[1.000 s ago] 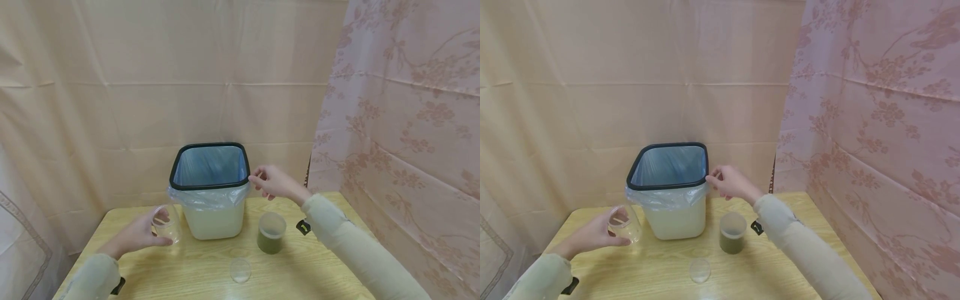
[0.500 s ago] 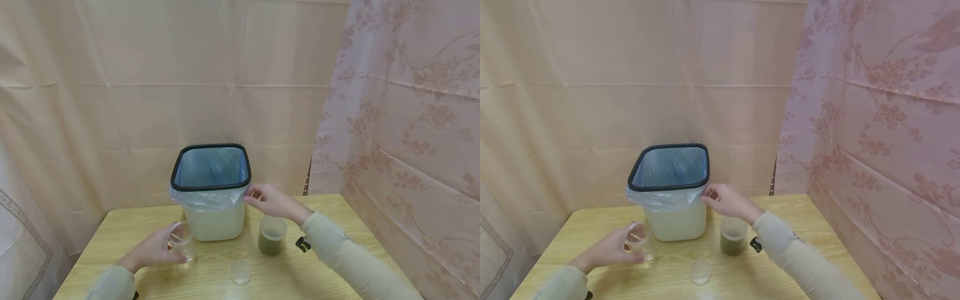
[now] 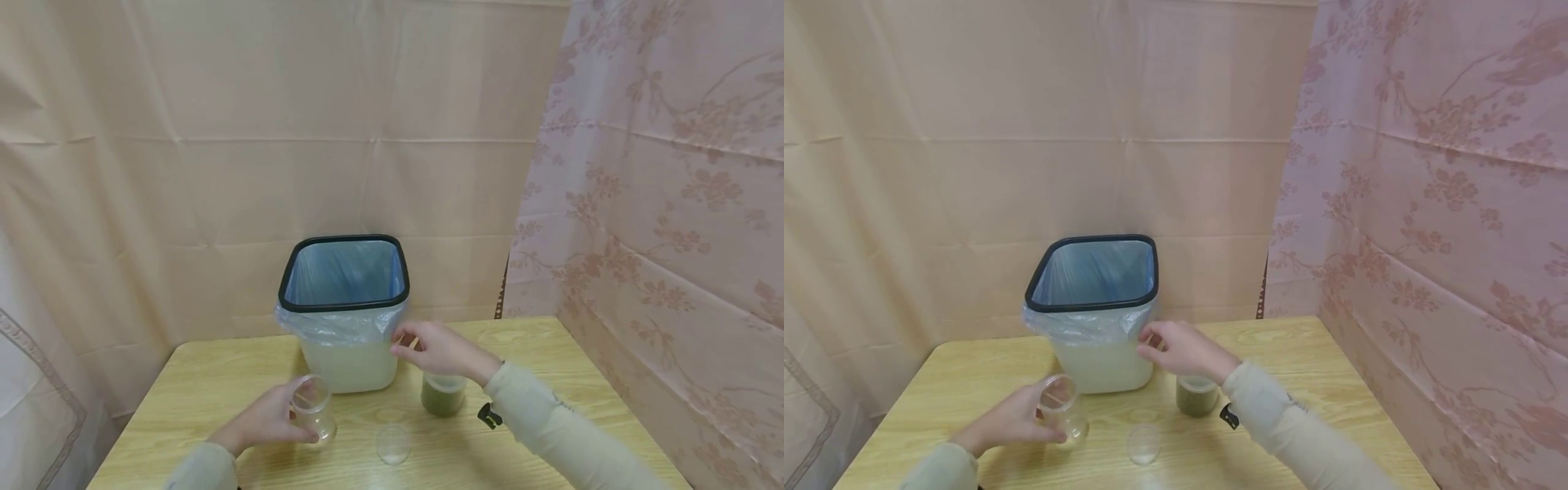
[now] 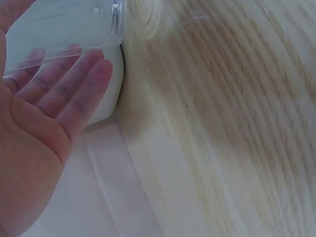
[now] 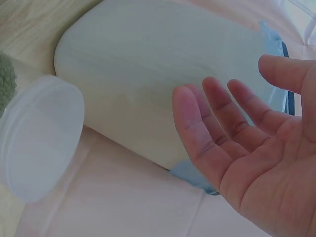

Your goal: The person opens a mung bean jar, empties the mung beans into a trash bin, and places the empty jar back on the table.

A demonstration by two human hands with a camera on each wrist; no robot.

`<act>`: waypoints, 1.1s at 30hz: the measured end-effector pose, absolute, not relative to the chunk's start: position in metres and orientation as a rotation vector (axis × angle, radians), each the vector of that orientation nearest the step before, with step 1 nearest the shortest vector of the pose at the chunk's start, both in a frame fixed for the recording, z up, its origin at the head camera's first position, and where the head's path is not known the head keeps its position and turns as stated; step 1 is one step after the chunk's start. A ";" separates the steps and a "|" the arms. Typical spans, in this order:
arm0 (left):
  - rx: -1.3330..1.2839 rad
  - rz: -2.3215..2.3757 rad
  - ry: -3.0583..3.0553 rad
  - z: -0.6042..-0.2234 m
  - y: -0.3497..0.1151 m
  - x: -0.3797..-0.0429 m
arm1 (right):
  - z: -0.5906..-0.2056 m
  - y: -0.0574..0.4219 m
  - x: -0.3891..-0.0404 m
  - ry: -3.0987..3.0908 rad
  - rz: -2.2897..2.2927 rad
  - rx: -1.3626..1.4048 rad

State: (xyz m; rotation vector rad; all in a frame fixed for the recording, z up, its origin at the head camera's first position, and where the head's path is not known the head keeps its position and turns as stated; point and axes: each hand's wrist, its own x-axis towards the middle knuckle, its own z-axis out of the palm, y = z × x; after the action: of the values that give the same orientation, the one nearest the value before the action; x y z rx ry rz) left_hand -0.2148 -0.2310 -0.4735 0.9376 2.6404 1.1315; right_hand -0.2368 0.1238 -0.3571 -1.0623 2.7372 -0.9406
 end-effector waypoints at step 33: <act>0.955 1.169 2.575 -0.496 -0.228 -0.212 | -0.401 0.128 -0.231 2.661 -0.947 -1.064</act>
State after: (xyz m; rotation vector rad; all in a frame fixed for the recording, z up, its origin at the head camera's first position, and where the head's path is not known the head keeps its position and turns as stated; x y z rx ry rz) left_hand -0.2121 -0.2281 -0.4962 0.9550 2.5751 1.1689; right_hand -0.2314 0.1283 -0.4012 -1.0640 2.6608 -0.9473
